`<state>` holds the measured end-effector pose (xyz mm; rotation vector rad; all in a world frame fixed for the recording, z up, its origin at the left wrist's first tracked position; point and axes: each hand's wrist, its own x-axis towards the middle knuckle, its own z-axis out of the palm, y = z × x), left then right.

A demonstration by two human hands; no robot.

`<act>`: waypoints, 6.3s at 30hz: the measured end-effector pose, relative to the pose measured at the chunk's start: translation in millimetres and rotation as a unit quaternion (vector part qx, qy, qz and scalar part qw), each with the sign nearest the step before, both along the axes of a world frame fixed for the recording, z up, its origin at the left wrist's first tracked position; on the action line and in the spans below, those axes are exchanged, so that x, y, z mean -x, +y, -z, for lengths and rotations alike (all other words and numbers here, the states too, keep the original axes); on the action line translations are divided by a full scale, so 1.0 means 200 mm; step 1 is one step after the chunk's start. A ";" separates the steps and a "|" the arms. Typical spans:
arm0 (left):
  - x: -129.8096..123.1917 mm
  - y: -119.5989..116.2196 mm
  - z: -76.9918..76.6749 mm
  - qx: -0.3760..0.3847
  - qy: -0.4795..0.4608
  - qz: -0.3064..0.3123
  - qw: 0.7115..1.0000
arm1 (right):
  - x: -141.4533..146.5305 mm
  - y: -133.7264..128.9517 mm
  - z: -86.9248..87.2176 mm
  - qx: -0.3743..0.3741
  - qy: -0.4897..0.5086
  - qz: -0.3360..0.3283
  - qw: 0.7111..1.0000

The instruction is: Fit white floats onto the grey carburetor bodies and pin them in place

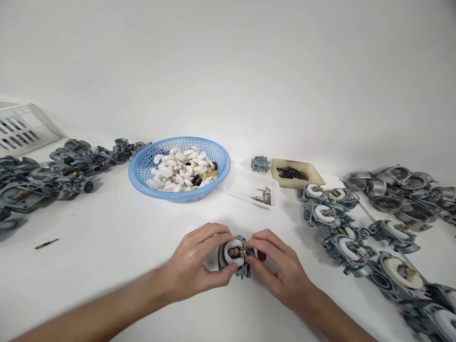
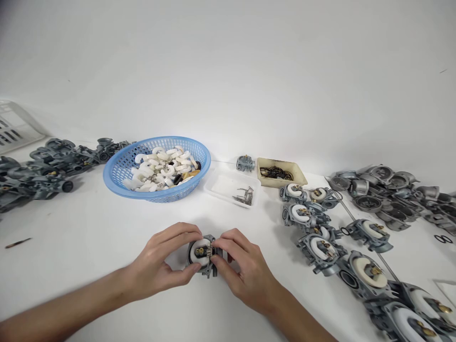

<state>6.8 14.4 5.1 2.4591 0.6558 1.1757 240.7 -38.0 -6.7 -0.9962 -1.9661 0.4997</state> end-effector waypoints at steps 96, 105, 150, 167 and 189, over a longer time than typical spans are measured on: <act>0.00 0.01 0.01 -0.004 -0.007 0.003 1.000 | 0.00 -0.01 -0.04 -0.061 -0.034 -0.010 0.998; 0.00 0.01 0.02 0.021 0.000 0.004 1.000 | 0.00 -0.01 -0.05 -0.074 -0.033 -0.004 0.997; 0.00 0.00 0.01 -0.022 0.007 -0.008 1.000 | 0.00 -0.02 -0.04 -0.068 -0.031 -0.009 0.997; 0.01 -0.01 -0.02 -0.053 -0.071 -0.012 0.996 | -0.01 -0.02 -0.03 -0.055 -0.029 -0.002 0.998; 0.01 0.01 -0.01 -0.060 -0.088 -0.025 0.994 | -0.01 -0.02 -0.03 -0.071 -0.034 0.000 0.997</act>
